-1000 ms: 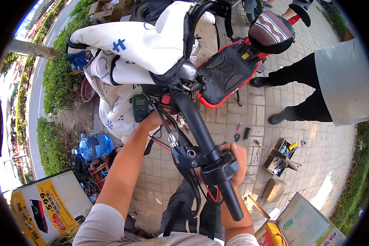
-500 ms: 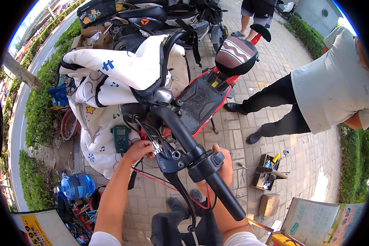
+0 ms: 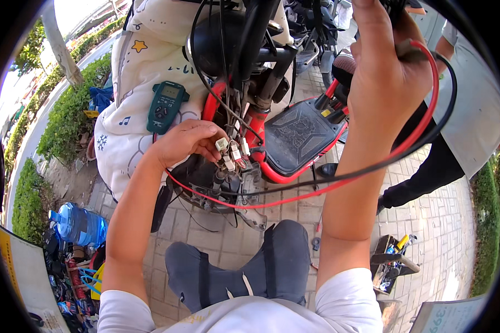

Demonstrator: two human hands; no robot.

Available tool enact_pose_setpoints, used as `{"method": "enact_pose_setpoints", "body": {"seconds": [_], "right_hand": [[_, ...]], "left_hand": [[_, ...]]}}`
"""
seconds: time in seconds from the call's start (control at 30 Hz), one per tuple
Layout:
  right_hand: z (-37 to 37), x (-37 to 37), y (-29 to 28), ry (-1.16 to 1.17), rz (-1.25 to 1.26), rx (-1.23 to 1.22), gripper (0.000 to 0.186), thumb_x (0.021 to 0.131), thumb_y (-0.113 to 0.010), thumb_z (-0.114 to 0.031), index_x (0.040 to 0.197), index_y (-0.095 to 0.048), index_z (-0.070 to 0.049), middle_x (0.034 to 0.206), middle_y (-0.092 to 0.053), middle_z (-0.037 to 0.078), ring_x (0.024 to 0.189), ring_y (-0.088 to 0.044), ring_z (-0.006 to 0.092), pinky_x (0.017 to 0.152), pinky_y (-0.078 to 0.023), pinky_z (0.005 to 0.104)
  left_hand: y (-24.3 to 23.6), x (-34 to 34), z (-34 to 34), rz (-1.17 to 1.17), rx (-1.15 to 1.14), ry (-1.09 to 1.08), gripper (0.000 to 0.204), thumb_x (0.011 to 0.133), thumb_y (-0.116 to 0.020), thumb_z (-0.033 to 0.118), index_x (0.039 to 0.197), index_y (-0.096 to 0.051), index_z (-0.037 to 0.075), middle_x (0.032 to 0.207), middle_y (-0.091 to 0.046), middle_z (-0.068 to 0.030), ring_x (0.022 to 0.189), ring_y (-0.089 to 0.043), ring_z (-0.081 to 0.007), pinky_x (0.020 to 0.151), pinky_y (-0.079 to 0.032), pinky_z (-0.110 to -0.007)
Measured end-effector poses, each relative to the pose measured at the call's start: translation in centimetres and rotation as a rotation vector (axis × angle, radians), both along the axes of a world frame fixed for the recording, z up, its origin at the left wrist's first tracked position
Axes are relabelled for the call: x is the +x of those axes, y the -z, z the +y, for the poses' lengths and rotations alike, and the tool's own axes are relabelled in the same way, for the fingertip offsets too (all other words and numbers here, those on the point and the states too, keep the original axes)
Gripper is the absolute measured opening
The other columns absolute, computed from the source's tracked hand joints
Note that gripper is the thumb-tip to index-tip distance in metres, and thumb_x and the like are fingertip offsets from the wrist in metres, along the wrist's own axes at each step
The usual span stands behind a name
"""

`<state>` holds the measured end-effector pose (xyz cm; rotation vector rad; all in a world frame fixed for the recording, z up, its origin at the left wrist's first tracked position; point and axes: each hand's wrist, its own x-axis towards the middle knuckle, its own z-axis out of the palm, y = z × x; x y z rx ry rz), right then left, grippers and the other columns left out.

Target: The person repairs an electric scooter by adjusting the handlebar grip and testing the electrical connections. They use a screwdriver to loosen a clamp on the handlebar and a multimeter to check the wiring harness near the front of the scooter.

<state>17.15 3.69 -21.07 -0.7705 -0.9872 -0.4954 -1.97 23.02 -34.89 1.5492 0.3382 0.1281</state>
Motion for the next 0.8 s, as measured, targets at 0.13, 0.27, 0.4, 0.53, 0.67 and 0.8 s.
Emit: {"method": "enact_pose_setpoints", "body": {"seconds": [0.13,0.27,0.4,0.53,0.67,0.8], "right_hand": [[-0.3,-1.4,-0.2,0.1,0.059,-0.025,0.031,0.082,-0.075,-0.023,0.093,-0.068,0.005,0.061,-0.057,0.004,0.049,-0.042,0.0054,0.048,-0.028,0.0238],[-1.1,-1.6,-0.4,0.122,0.068,-0.09,0.033,0.083,-0.074,-0.025,0.097,-0.067,0.004,0.063,-0.056,0.0,0.05,-0.04,0.0042,0.049,-0.026,0.0214],[-1.1,-0.5,-0.3,0.15,-0.127,-0.058,0.031,0.085,-0.074,-0.021,0.105,-0.065,0.001,0.07,-0.057,-0.002,0.057,-0.042,0.0025,0.051,-0.029,0.0199],[-1.8,-1.1,-1.1,0.151,-0.004,-0.187,0.028,0.082,-0.072,-0.008,0.107,-0.064,0.003,0.079,-0.067,0.003,0.066,-0.057,0.0037,0.061,-0.044,0.0174],[-2.2,-1.3,-1.2,0.235,-0.074,-0.131,0.034,0.081,-0.075,-0.014,0.11,-0.066,0.002,0.069,-0.06,0.001,0.06,-0.053,0.004,0.056,-0.042,0.0195],[-1.9,0.5,-0.5,0.527,-0.271,-0.03,0.041,0.081,-0.079,-0.024,0.109,-0.067,0.003,0.077,-0.062,0.006,0.067,-0.058,0.008,0.062,-0.044,0.02]], "left_hand": [[0.7,-0.4,0.1,0.002,0.006,0.019,0.029,0.095,-0.046,0.015,0.108,-0.062,-0.005,0.096,-0.066,-0.0118,0.082,-0.066,-0.0189,0.077,-0.055,-0.031],[0.5,-0.4,0.2,0.019,0.039,0.123,0.031,0.087,-0.048,0.006,0.113,-0.061,-0.005,0.097,-0.067,-0.0108,0.085,-0.065,-0.0175,0.08,-0.054,-0.03],[0.3,-0.9,-0.2,-0.01,0.12,0.136,0.036,0.08,-0.055,-0.003,0.116,-0.061,-0.006,0.098,-0.068,-0.0096,0.083,-0.065,-0.0156,0.079,-0.053,-0.029],[0.1,-0.7,-0.5,-0.018,0.125,0.107,0.033,0.08,-0.064,-0.003,0.113,-0.063,-0.006,0.096,-0.068,-0.0081,0.083,-0.064,-0.0149,0.078,-0.053,-0.029],[0.0,-0.8,-0.2,-0.025,0.242,0.131,0.033,0.08,-0.068,0.001,0.112,-0.064,-0.004,0.1,-0.069,-0.0083,0.089,-0.065,-0.0141,0.081,-0.053,-0.028],[-0.4,-1.0,-2.0,-0.005,0.468,0.09,0.031,0.08,-0.068,0.002,0.111,-0.063,-0.003,0.099,-0.07,-0.0084,0.092,-0.066,-0.0144,0.082,-0.052,-0.028]]}}
